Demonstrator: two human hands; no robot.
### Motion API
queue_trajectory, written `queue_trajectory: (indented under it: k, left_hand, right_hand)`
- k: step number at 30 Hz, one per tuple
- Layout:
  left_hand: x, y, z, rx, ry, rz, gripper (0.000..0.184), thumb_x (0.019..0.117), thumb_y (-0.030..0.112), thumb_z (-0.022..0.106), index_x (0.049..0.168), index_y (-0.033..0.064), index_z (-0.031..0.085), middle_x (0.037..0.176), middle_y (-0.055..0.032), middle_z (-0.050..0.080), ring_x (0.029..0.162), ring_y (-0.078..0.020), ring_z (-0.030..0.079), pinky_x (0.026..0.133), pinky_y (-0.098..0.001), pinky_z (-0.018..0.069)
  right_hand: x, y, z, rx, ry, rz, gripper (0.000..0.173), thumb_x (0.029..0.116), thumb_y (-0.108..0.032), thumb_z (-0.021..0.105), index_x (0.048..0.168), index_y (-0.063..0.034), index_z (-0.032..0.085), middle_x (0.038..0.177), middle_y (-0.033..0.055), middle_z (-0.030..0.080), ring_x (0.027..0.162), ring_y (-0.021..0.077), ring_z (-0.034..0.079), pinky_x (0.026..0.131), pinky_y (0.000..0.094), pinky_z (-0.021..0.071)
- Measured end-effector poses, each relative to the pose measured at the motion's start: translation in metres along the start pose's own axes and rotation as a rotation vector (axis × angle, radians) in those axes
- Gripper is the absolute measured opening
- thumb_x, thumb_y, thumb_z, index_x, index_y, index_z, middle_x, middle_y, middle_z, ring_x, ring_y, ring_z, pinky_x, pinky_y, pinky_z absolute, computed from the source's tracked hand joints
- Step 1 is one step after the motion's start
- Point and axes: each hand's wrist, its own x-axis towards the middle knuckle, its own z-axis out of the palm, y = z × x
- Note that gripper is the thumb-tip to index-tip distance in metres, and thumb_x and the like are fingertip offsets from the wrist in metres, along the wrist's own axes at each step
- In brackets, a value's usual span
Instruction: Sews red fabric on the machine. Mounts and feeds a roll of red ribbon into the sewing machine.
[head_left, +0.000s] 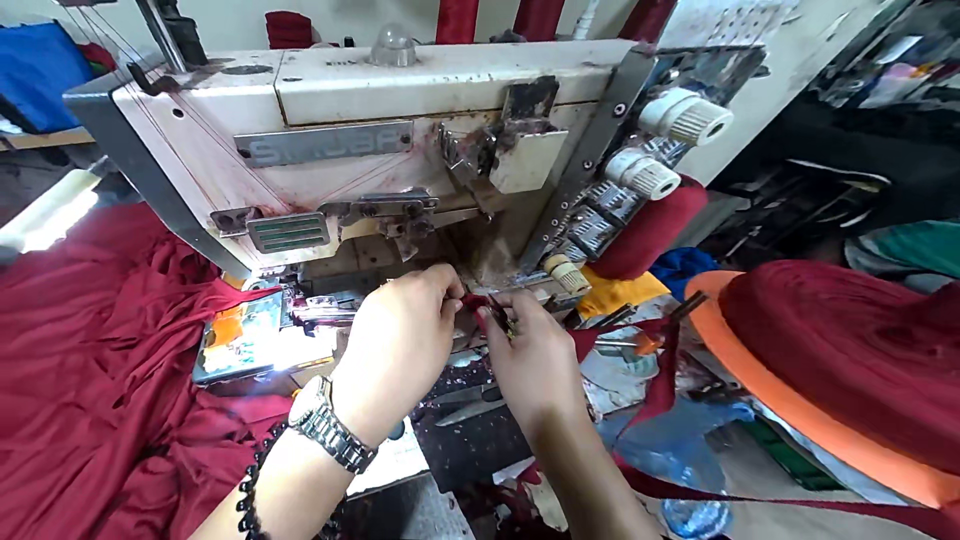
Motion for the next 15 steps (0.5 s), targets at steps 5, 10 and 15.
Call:
queue_trajectory:
  k: [5,10,15]
  left_hand:
    - [-0.011,-0.005,0.017,0.037,0.097,-0.008,0.006,0.0964,0.023,0.070,0.102,0.0205,0.071,0.083,0.0061,0.070,0.074,-0.0110,0.069,0.065,-0.0368,0.0581]
    - [-0.015,-0.010,0.023,0.071,0.238,0.025,0.007,0.0949,0.020,0.070,0.101,0.0167,0.070,0.080,0.0026,0.068,0.069,-0.0144,0.067,0.060,-0.0380,0.0564]
    - [-0.020,-0.008,0.027,0.101,0.132,0.012,0.006,0.0942,0.020,0.070,0.099,0.0170,0.069,0.078,0.0025,0.068,0.067,-0.0149,0.067,0.059,-0.0392,0.0567]
  right_hand:
    - [0.003,-0.001,-0.001,-0.040,-0.014,-0.028,0.013,0.0947,-0.017,0.073,0.104,-0.0089,0.070,0.090,0.0086,0.071,0.076,0.0252,0.070,0.065,0.0477,0.0571]
    - [0.004,0.000,0.000,0.012,0.014,-0.048,0.015,0.0952,-0.017,0.072,0.108,-0.0094,0.071,0.093,0.0081,0.071,0.078,0.0241,0.069,0.066,0.0481,0.0569]
    - [0.006,-0.004,0.000,-0.040,-0.007,-0.065,0.014,0.0955,-0.016,0.071,0.108,-0.0094,0.070,0.094,0.0084,0.072,0.078,0.0255,0.071,0.065,0.0480,0.0584]
